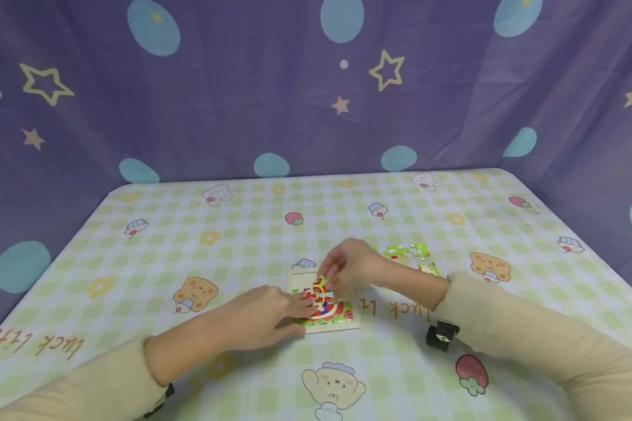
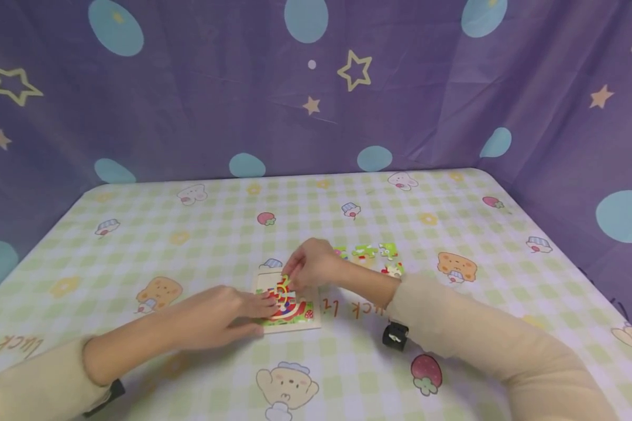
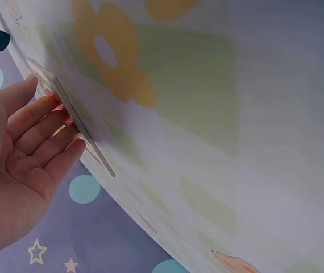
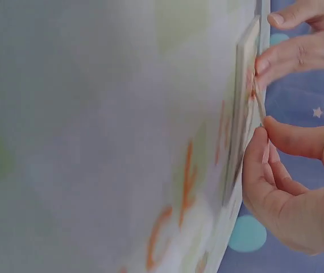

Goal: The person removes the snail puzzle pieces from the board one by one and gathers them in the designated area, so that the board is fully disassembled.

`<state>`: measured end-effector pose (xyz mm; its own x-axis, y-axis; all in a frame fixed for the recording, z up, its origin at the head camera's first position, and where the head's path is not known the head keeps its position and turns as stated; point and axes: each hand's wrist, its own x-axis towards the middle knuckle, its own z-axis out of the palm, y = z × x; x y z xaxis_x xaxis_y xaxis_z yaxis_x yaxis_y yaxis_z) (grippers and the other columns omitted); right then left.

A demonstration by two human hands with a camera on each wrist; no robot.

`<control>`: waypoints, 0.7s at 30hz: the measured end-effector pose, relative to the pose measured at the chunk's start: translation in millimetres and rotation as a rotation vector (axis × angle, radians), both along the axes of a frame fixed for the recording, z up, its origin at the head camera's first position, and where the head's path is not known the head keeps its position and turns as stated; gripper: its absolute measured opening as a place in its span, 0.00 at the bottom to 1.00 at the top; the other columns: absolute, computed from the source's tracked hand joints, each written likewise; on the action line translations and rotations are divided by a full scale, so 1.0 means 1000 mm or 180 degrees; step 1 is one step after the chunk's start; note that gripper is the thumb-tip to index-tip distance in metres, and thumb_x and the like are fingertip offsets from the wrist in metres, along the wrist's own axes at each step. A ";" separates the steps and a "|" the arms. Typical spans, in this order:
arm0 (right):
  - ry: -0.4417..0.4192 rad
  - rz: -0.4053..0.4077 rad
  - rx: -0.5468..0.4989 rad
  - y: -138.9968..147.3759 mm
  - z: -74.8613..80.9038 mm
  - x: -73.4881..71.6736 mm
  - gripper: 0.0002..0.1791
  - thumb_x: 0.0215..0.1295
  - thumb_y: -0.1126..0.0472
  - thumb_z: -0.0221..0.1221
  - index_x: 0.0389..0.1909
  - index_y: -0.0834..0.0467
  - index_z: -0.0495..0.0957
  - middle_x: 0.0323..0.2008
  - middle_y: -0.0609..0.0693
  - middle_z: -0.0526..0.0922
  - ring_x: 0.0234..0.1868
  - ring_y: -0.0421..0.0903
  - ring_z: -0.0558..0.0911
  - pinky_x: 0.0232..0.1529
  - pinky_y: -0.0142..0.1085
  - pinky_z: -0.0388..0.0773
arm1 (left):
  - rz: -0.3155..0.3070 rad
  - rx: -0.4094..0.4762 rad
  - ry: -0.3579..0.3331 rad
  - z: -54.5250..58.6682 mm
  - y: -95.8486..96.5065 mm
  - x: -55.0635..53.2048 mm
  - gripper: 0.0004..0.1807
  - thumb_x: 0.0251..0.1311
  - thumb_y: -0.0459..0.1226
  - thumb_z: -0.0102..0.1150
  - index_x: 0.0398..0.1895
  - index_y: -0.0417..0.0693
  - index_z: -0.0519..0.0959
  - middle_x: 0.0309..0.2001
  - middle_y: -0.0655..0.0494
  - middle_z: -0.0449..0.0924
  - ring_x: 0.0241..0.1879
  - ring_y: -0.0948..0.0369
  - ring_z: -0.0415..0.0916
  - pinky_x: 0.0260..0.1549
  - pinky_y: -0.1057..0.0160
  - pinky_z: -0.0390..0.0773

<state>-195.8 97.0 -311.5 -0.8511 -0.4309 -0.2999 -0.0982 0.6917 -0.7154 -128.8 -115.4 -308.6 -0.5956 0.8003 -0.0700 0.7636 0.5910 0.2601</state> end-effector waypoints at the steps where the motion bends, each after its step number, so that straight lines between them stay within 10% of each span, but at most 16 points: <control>1: 0.0004 -0.0051 -0.0021 0.002 0.001 -0.001 0.11 0.48 0.69 0.70 0.35 0.57 0.85 0.28 0.48 0.86 0.29 0.38 0.80 0.32 0.25 0.75 | 0.0005 -0.0016 -0.0001 0.000 0.000 0.000 0.19 0.63 0.44 0.59 0.55 0.50 0.80 0.57 0.56 0.80 0.59 0.58 0.77 0.59 0.57 0.77; 21: -0.0235 -0.0240 -0.0218 0.079 0.009 -0.014 0.13 0.51 0.73 0.66 0.40 0.70 0.81 0.23 0.48 0.85 0.26 0.37 0.82 0.36 0.34 0.86 | 0.0049 -0.0099 -0.0032 0.001 0.002 0.001 0.19 0.64 0.45 0.58 0.56 0.52 0.79 0.57 0.58 0.80 0.59 0.57 0.77 0.59 0.54 0.77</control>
<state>-210.2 175.6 -302.1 -0.8587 -0.3881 -0.3348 0.0069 0.6443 -0.7647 -128.0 -113.8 -307.8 -0.6068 0.7884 -0.1006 0.7519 0.6105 0.2491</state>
